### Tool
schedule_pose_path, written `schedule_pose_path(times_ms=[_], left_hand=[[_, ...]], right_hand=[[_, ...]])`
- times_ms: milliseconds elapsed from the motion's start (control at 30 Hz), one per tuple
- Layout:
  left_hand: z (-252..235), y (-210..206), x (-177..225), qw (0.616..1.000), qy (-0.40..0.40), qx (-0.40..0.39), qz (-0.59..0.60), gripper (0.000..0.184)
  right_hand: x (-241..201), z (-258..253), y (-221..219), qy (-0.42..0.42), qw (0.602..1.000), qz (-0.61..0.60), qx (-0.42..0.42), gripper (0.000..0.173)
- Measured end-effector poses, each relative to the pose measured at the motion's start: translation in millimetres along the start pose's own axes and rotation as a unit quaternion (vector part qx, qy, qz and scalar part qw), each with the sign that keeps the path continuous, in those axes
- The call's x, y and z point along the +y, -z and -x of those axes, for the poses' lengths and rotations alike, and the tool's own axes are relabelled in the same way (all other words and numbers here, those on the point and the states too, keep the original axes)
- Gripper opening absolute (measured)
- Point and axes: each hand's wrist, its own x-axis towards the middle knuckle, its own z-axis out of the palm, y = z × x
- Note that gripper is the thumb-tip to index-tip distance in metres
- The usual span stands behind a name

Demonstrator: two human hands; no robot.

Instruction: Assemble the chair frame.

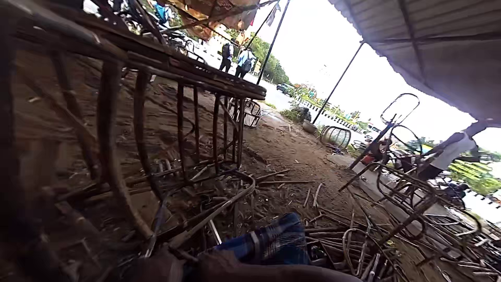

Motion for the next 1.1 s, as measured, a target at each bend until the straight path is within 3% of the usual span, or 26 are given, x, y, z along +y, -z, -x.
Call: schedule_pose_path(times_ms=[167,267,400,467,567,633,933,1100], left_hand=[[19.1,7.1,4.4,0.998,0.043,-0.002,0.041,0.043],[13.4,9.0,5.5,0.995,0.082,-0.047,0.037,0.04],[9.0,6.6,6.7,0.993,0.041,-0.106,-0.037,0.037],[6.0,0.9,3.0,0.991,0.072,-0.085,0.068,0.036],[4.6,-10.5,-2.3,0.951,0.125,-0.05,0.277,0.031],[4.2,-9.2,-0.1,0.929,0.143,-0.059,0.337,0.031],[-4.4,-34.3,-0.1,0.896,0.183,-0.075,0.398,0.032],[-12.1,-40.0,-2.9,0.884,0.174,-0.072,0.427,0.033]], right_hand=[[23.9,-25.2,-32.1,-0.002,0.999,-0.005,0.038,0.041],[35.8,-38.2,-40.4,0.019,0.998,0.018,0.056,0.038],[49.0,-43.1,-21.1,0.041,0.996,0.05,0.063,0.04],[55.4,-47.8,-10.7,0.063,0.994,0.068,0.06,0.04],[62.7,-57.1,5.5,0.085,0.991,0.09,0.047,0.041],[65.1,-60.1,14.4,0.099,0.989,0.101,0.051,0.041],[83.5,-103.5,19.4,0.17,0.971,0.165,0.04,0.034],[98.6,-144.4,1.4,0.284,0.932,0.169,0.147,0.029]])
